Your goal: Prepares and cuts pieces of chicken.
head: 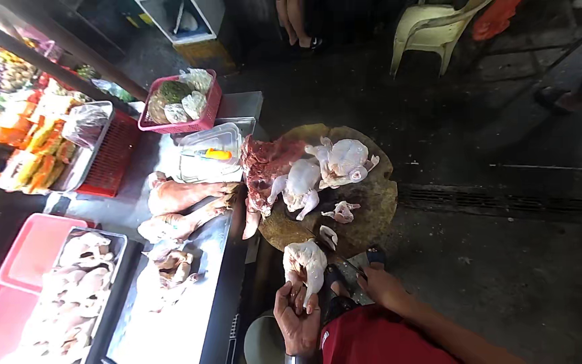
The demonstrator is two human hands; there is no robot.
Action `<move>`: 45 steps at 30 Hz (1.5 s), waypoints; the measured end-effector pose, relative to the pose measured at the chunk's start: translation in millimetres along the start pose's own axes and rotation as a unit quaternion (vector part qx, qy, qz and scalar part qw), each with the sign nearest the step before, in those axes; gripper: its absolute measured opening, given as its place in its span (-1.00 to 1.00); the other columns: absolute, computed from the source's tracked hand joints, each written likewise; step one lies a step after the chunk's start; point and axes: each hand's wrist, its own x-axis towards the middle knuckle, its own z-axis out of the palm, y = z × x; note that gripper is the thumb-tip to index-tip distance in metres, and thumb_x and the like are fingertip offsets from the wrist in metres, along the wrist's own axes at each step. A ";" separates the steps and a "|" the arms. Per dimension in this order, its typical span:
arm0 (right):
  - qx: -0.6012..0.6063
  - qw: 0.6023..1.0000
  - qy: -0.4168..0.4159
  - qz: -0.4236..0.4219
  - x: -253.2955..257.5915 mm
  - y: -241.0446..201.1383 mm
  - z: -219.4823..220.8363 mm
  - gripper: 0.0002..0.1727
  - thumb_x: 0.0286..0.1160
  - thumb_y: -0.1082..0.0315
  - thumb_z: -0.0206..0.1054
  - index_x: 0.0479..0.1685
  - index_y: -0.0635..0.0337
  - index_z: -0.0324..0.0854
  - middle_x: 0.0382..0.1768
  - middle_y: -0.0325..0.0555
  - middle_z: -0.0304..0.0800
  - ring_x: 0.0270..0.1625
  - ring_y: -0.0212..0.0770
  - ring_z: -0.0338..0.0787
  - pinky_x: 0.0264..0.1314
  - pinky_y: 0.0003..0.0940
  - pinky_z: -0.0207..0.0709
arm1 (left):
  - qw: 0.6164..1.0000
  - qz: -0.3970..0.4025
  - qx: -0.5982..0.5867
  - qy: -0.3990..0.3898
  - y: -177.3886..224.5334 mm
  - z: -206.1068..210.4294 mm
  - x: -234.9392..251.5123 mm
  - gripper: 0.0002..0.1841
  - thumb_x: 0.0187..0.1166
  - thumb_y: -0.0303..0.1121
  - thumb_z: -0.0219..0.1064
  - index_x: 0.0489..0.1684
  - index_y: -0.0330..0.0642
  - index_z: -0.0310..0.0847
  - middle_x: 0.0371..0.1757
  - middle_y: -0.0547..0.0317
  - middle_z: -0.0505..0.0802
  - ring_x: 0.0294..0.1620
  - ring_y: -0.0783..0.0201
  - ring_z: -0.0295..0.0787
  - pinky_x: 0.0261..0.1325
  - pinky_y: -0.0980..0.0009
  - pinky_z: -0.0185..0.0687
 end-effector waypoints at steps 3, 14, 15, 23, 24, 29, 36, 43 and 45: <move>0.018 0.999 0.016 -0.037 16.2 -16.1 -4.4 -0.43 0.82 -0.11 -0.10 0.45 0.08 0.54 0.09 0.16 0.84 0.21 0.20 0.83 0.23 0.30 0.64 | 0.997 0.002 0.083 0.005 3.8 1.2 -6.3 -0.53 0.69 -0.32 -0.06 -0.82 -0.03 0.39 -0.85 0.38 0.38 -0.90 0.46 0.31 -0.81 0.54 0.33; 0.022 0.996 0.073 -0.050 6.5 67.6 -40.8 -0.42 0.78 -0.23 -0.04 0.31 -0.05 0.69 -0.01 0.08 0.88 0.11 0.15 0.86 0.19 0.29 0.65 | 0.379 -0.017 0.920 -0.099 18.6 72.5 19.0 -0.74 0.47 -0.09 0.36 -0.43 -0.06 0.75 -0.42 0.14 0.78 -0.30 0.12 0.76 -0.19 -0.03 0.66; 0.019 0.994 0.099 -0.044 9.5 64.8 -48.2 -0.42 0.79 -0.22 -0.04 0.29 -0.03 0.69 -0.02 0.09 0.87 0.11 0.15 0.86 0.18 0.29 0.65 | 0.301 -0.052 0.947 -0.104 10.3 69.1 27.5 -0.72 0.51 -0.05 0.31 -0.29 -0.04 0.80 -0.24 0.08 0.86 -0.10 0.02 0.82 -0.03 -0.17 0.68; 0.219 0.957 0.081 -0.169 15.3 39.7 -64.1 -0.55 0.79 -0.01 0.14 -0.06 0.21 0.71 -0.57 -0.16 0.67 -0.61 -0.26 0.67 -0.44 -0.26 0.67 | 0.273 -0.032 0.946 -0.171 -58.3 -45.6 44.6 -0.71 0.56 -0.14 0.29 0.06 -0.03 0.80 0.27 -0.03 0.79 0.27 -0.08 0.75 0.30 -0.19 0.62; 0.245 0.952 0.052 -0.177 13.0 28.8 -58.6 -0.56 0.79 0.01 0.14 -0.07 0.24 0.70 -0.58 -0.17 0.67 -0.62 -0.28 0.67 -0.46 -0.30 0.67 | 0.280 -0.028 0.943 -0.179 -61.2 -53.8 44.0 -0.69 0.54 -0.15 0.32 0.12 -0.01 0.80 0.35 -0.04 0.76 0.35 -0.09 0.69 0.41 -0.20 0.52; 0.236 0.939 0.026 -0.249 20.6 -16.7 -11.4 -0.56 0.77 0.01 0.12 -0.02 0.22 0.69 -0.56 -0.17 0.71 -0.59 -0.26 0.70 -0.42 -0.26 0.70 | 0.300 0.006 0.931 -0.208 -63.6 -73.9 42.6 -0.68 0.51 -0.11 0.37 0.14 0.05 0.79 0.35 -0.01 0.77 0.43 -0.09 0.62 0.50 -0.23 0.34; -0.170 0.887 0.239 -0.356 52.6 -12.4 -9.0 -0.47 0.66 -0.09 0.12 0.42 -0.07 0.72 -0.22 0.03 0.92 -0.23 0.08 0.93 -0.22 0.11 0.77 | 0.250 -0.022 0.945 -0.210 -52.3 -48.9 33.8 -0.67 0.55 -0.05 0.24 -0.05 -0.02 0.81 0.11 0.03 0.88 0.26 -0.05 0.75 0.37 -0.19 0.47; -0.245 0.929 0.211 -0.179 43.9 68.2 -41.4 -0.54 0.66 -0.04 0.17 0.24 0.04 0.75 -0.15 0.07 0.92 -0.10 0.14 0.94 -0.11 0.21 0.76 | 0.227 -0.037 0.937 -0.262 -51.5 -32.6 44.9 -0.61 0.66 -0.04 0.08 -0.10 -0.06 0.78 -0.06 -0.08 0.89 0.08 -0.15 0.82 0.12 -0.23 0.60; -0.240 0.958 0.143 -0.062 32.6 95.2 -53.5 -0.45 0.74 -0.16 0.06 0.26 0.05 0.73 -0.04 0.09 0.91 0.07 0.15 0.90 0.10 0.24 0.71 | 0.218 -0.048 0.934 -0.278 -53.0 -30.9 43.0 -0.62 0.67 -0.04 0.08 -0.08 -0.06 0.78 -0.07 -0.10 0.89 0.07 -0.17 0.82 0.11 -0.24 0.59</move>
